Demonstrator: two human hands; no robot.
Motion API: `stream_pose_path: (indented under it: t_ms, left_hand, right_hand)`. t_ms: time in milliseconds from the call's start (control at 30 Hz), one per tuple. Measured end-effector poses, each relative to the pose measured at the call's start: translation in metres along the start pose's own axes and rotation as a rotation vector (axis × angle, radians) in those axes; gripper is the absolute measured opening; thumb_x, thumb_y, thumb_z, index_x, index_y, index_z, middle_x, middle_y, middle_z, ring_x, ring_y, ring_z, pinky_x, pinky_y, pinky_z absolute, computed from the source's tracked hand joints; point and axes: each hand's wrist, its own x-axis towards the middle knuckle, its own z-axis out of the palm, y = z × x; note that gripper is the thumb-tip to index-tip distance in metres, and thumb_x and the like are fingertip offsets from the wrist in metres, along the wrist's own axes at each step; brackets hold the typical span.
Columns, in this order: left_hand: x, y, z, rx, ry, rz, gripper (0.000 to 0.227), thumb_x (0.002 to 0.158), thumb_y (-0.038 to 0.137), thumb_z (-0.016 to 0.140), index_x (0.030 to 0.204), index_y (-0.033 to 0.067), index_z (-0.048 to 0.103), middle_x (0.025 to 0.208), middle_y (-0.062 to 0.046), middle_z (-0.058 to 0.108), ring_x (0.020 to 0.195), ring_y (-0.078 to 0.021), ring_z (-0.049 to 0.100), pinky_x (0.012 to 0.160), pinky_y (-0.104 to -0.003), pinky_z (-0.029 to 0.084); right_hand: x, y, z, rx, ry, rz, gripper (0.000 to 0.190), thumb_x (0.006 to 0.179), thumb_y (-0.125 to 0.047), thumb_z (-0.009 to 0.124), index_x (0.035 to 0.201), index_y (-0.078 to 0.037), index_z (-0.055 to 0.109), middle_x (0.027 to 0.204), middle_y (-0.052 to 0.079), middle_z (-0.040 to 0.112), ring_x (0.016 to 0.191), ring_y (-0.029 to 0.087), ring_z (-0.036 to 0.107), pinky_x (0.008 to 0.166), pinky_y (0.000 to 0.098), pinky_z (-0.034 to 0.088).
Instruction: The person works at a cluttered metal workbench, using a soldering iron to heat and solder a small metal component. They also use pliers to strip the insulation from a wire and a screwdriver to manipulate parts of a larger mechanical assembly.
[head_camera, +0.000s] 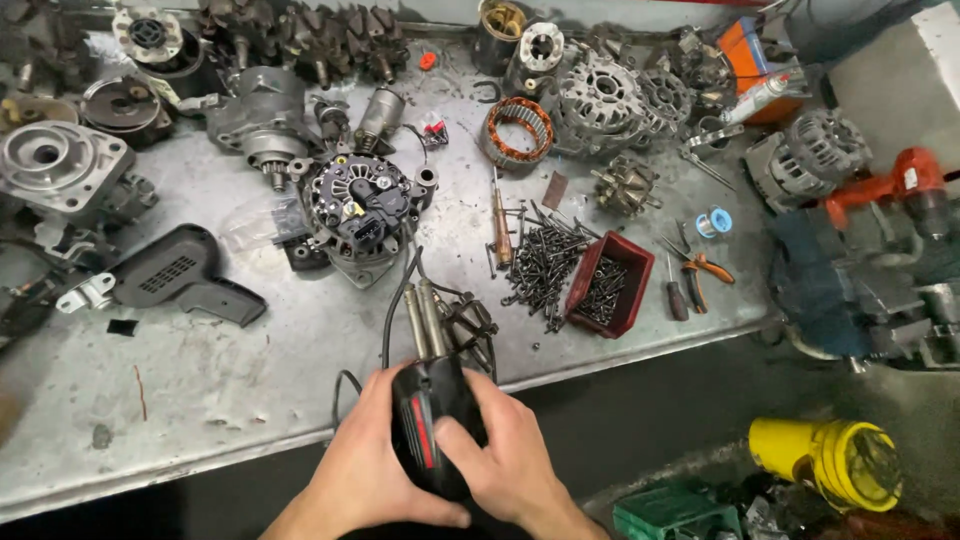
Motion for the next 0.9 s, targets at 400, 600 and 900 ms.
stream_pose_path:
  t_ms: [400, 600, 900]
  left_hand:
    - [0.026, -0.197, 0.076, -1.269, -0.123, 0.022, 0.085, 0.088, 0.044, 0.081, 0.14, -0.0056, 0.035, 0.114, -0.024, 0.065, 0.103, -0.0354, 0.064, 0.086, -0.046, 0.051]
    - [0.049, -0.171, 0.058, -1.455, -0.119, 0.02, 0.05, 0.1, 0.038, 0.051, 0.135, 0.0018, 0.053, 0.082, -0.02, 0.067, 0.09, -0.0397, 0.068, 0.089, -0.055, 0.052]
    - [0.104, -0.312, 0.046, -1.72, -0.653, 0.752, 0.064, 0.109, 0.042, 0.047, 0.155, -0.0022, 0.041, 0.121, -0.023, 0.06, 0.1, -0.047, 0.064, 0.105, -0.074, 0.032]
  right_hand:
    - [0.027, 0.09, -0.017, 0.204, -0.123, 0.231, 0.054, 0.091, -0.036, 0.061, 0.131, 0.001, 0.065, 0.077, 0.014, 0.07, 0.065, 0.018, 0.063, 0.064, 0.0337, 0.052]
    - [0.041, 0.158, -0.032, -0.352, -0.246, 0.213, 0.044, 0.091, -0.041, 0.068, 0.12, -0.008, 0.069, 0.078, 0.011, 0.073, 0.075, 0.027, 0.069, 0.074, 0.0424, 0.055]
    - [0.068, 0.146, -0.081, -0.513, 0.344, -0.547, 0.05, 0.056, -0.038, 0.078, 0.093, -0.006, 0.065, 0.087, 0.011, 0.065, 0.086, 0.034, 0.062, 0.091, 0.0477, 0.043]
